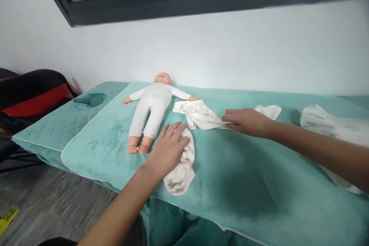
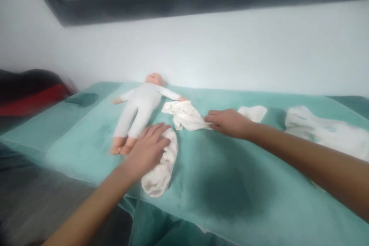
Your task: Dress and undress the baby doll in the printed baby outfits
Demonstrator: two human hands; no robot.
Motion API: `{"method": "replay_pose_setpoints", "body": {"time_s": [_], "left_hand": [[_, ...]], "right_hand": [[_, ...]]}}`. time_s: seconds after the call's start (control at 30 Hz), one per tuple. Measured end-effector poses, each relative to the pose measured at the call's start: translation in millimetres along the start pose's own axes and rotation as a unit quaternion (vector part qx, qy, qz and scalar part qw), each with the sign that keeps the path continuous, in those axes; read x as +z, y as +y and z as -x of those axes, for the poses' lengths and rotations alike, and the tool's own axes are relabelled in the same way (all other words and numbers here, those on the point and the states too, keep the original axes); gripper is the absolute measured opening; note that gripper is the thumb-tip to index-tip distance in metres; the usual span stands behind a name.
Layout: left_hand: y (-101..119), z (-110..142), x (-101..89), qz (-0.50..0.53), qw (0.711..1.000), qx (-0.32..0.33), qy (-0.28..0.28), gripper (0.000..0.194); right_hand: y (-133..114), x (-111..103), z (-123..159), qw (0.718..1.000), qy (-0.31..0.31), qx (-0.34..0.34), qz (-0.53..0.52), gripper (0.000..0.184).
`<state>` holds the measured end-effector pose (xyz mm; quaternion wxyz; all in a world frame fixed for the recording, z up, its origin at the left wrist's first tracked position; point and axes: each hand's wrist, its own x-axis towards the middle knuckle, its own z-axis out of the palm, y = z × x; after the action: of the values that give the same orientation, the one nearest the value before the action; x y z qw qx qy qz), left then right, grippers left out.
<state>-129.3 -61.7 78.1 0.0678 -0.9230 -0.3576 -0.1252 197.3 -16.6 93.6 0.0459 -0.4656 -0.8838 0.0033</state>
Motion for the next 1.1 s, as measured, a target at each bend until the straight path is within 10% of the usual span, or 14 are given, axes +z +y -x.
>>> {"method": "replay_pose_setpoints", "body": {"time_s": [0.23, 0.43, 0.6, 0.73, 0.87, 1.1], "left_hand": [[88.4, -37.0, -16.5, 0.129, 0.987, 0.059, 0.077, 0.039], [150.0, -39.3, -19.9, 0.32, 0.946, 0.054, 0.018, 0.025], [190.2, -29.3, -31.0, 0.473, 0.88, -0.012, 0.039, 0.081], [197.1, -31.3, -44.9, 0.436, 0.896, 0.04, 0.075, 0.047], [184.3, -35.8, -55.8, 0.408, 0.903, -0.081, 0.103, 0.009], [192.7, -30.9, -56.6, 0.529, 0.772, -0.269, 0.227, 0.031]], "right_hand": [[-96.3, -55.4, 85.6, 0.981, 0.113, -0.144, -0.066, 0.031], [-115.5, -75.4, 157.3, 0.93, 0.07, -0.037, -0.359, 0.026], [-122.4, -86.2, 195.5, 0.865, 0.064, 0.048, -0.496, 0.029], [-134.4, -95.7, 207.1, 0.876, 0.023, 0.039, -0.481, 0.031], [-139.9, -86.4, 213.2, 0.891, 0.069, 0.125, -0.432, 0.049], [-150.9, -40.3, 196.0, 0.82, 0.097, 0.193, -0.53, 0.078]]}}
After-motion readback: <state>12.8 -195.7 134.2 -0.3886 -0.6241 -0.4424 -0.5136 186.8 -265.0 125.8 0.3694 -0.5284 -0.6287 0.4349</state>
